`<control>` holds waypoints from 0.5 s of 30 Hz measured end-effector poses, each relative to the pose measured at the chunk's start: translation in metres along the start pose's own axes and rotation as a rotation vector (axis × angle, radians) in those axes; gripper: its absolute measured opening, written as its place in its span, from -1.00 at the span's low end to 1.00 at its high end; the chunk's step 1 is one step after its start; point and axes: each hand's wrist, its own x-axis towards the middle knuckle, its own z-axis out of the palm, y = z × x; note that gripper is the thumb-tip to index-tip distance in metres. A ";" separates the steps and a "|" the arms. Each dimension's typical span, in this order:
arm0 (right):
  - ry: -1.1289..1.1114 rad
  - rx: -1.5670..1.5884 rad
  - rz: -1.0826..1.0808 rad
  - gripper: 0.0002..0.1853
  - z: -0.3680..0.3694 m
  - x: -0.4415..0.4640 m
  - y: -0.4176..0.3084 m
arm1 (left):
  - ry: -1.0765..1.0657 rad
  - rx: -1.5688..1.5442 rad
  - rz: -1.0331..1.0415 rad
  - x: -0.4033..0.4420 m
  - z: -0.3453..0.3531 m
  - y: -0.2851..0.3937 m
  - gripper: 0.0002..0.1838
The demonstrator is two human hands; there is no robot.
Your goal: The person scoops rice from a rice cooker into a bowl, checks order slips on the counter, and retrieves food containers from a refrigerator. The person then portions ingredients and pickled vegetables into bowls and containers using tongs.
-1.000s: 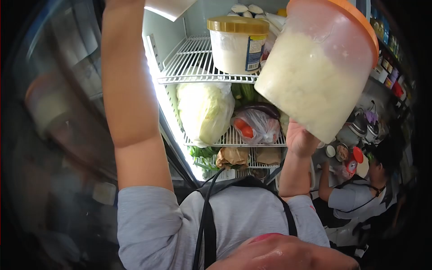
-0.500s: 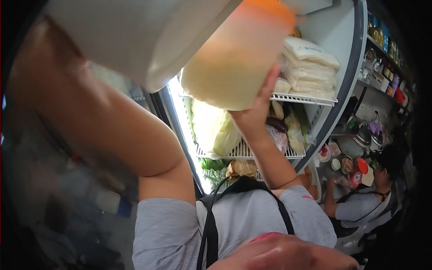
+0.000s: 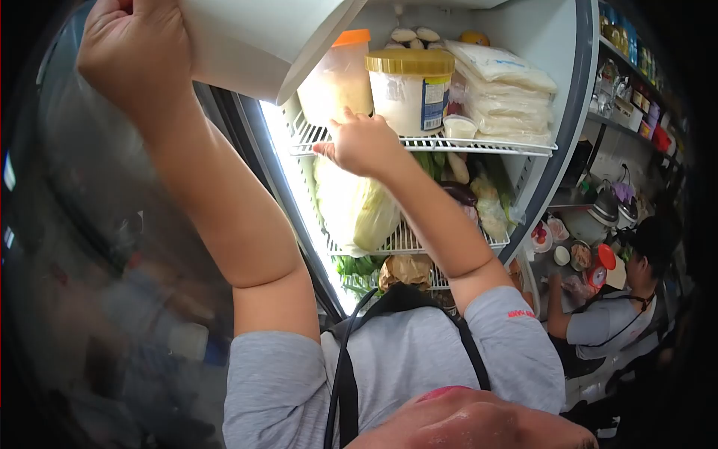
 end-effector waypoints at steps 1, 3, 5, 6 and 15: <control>0.009 0.147 0.038 -0.52 -0.008 -0.003 0.002 | -0.040 -0.005 0.003 -0.001 0.000 -0.004 -0.70; 0.100 0.385 0.041 -0.60 -0.027 -0.008 0.009 | -0.134 -0.038 -0.026 0.001 -0.003 -0.020 -0.68; 0.109 0.443 0.008 -0.65 -0.030 -0.008 0.014 | -0.198 -0.030 -0.068 -0.006 -0.006 -0.037 -0.68; 0.041 0.413 0.021 -0.65 -0.029 -0.004 0.014 | -0.218 0.000 -0.079 -0.011 -0.006 -0.039 -0.68; -0.306 0.040 0.418 -0.63 0.019 0.096 0.004 | -0.162 -0.037 -0.085 -0.027 0.005 -0.041 -0.69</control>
